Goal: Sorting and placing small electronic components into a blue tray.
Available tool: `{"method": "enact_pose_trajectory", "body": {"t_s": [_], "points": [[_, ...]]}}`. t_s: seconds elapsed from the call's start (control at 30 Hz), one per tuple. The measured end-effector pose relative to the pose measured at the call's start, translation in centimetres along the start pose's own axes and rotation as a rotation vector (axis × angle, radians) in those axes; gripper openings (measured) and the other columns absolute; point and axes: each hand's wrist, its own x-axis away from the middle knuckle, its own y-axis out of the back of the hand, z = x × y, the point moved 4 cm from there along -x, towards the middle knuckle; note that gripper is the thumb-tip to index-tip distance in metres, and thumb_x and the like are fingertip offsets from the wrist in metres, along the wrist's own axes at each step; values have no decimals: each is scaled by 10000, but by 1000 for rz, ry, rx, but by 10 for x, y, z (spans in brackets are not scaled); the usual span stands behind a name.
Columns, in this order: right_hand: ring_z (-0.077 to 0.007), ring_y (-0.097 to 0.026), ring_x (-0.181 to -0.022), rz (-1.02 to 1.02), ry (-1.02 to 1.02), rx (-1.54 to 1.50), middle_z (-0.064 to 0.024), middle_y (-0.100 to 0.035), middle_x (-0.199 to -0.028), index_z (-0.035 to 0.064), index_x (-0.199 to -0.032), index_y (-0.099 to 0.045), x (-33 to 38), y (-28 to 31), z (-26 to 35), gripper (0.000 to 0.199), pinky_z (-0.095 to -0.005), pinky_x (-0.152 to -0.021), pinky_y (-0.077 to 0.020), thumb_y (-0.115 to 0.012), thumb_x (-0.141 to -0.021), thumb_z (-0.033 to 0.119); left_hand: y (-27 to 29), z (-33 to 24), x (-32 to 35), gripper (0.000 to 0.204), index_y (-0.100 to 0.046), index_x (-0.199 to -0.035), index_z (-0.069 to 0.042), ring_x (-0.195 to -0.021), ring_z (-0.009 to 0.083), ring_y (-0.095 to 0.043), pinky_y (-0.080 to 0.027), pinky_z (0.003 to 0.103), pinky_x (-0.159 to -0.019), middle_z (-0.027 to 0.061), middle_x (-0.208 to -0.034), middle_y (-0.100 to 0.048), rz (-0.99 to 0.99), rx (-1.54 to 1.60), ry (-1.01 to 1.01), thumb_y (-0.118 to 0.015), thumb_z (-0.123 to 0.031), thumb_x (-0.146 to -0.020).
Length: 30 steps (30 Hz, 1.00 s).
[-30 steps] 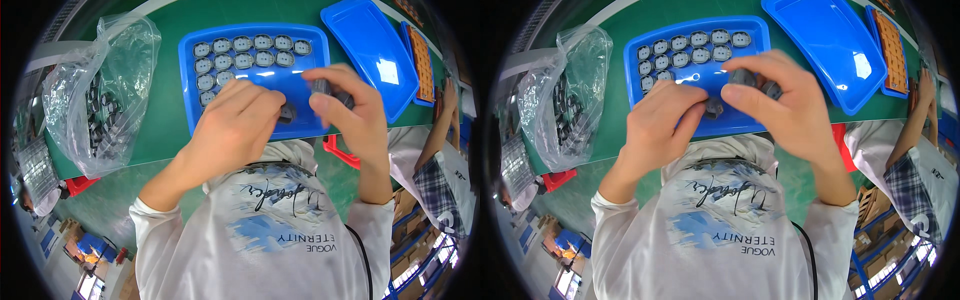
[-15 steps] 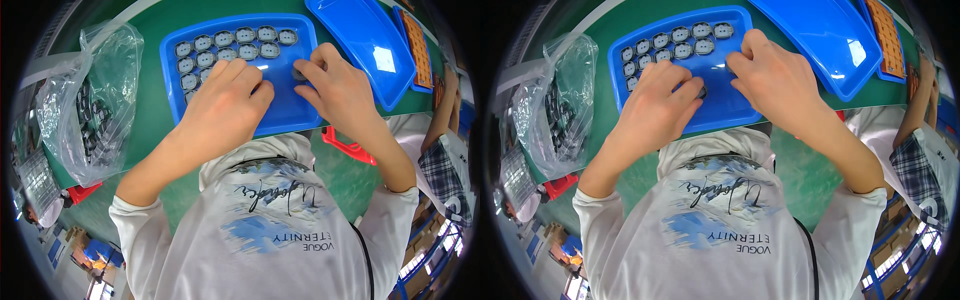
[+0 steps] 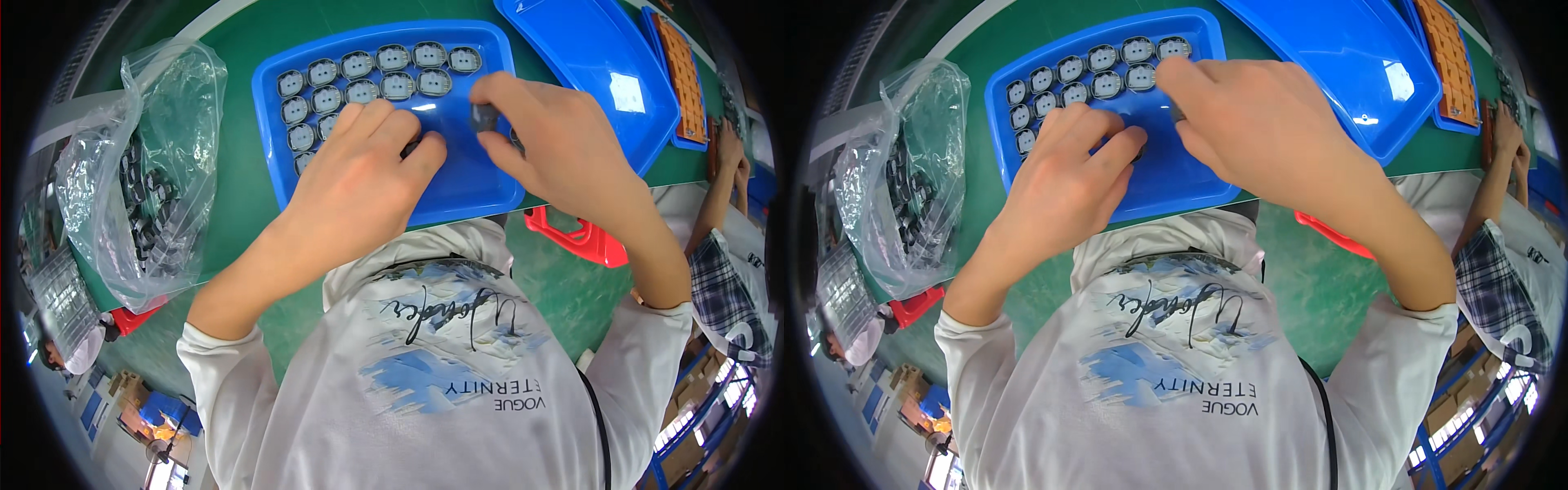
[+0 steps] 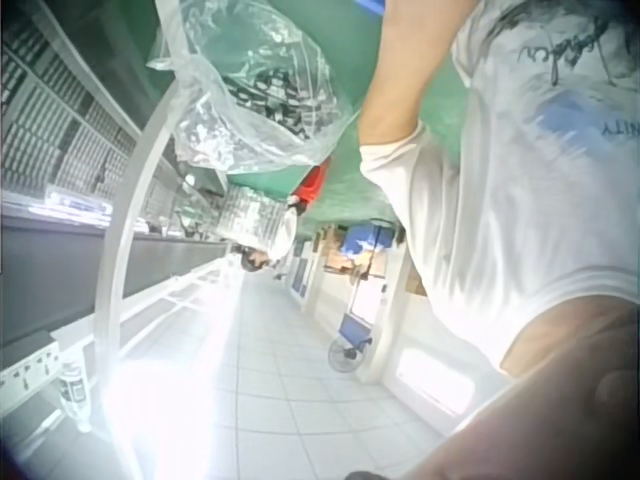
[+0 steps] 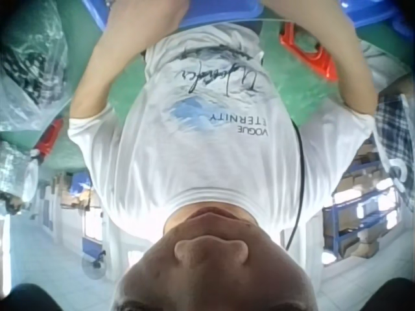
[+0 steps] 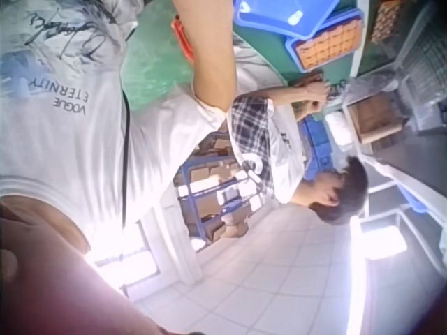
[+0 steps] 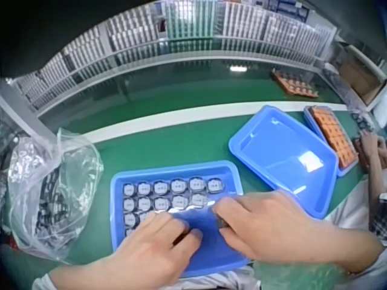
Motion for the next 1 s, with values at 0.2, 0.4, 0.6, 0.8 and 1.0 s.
{"method": "enact_pose_trajectory", "body": {"t_s": [0.2, 0.4, 0.6, 0.8, 1.0], "points": [[-238, -613, -752, -103, 84, 112, -64, -563, -892, 64, -1074, -682, 7, 3, -1, 334, -367, -600, -495, -786, -766, 139, 7, 1, 4, 325, -689, -1026, -16, -882, 290, -562, -445, 400, -772, 105, -967, -599, 0, -43, 13, -703, 32, -705], [-227, -607, -744, -193, 120, 155, -56, -547, -858, 82, -1052, -712, 7, 7, -1, 337, -358, -590, -491, -803, -737, 160, 12, 4, 6, 314, -686, -1021, -24, -893, 294, -563, -446, 398, -782, 97, -980, -603, 2, -67, 40, -714, 31, -713], [-216, -612, -711, -97, 130, 208, -37, -534, -773, 93, -948, -703, 0, -9, -10, 218, -371, -556, -479, -788, -758, 159, 12, 6, 9, 269, -687, -955, -33, -872, 268, -537, -431, 376, -779, 82, -893, -579, -45, -51, 40, -694, 9, -689], [-216, -607, -704, -213, 146, 211, -36, -527, -763, 87, -836, -667, -8, -12, -8, 159, -372, -551, -482, -784, -762, 164, 14, 6, 9, 283, -686, -958, -30, -877, 265, -540, -434, 376, -781, 80, -905, -583, -28, -41, 61, -697, 20, -680], [-220, -609, -709, -265, 157, 182, -33, -535, -776, 91, -823, -658, -12, -12, -13, 170, -369, -556, -490, -790, -754, 174, 14, 7, 11, 308, -684, -988, -30, -881, 273, -556, -441, 389, -789, 84, -941, -591, -16, -19, 70, -728, 20, -687]]}}
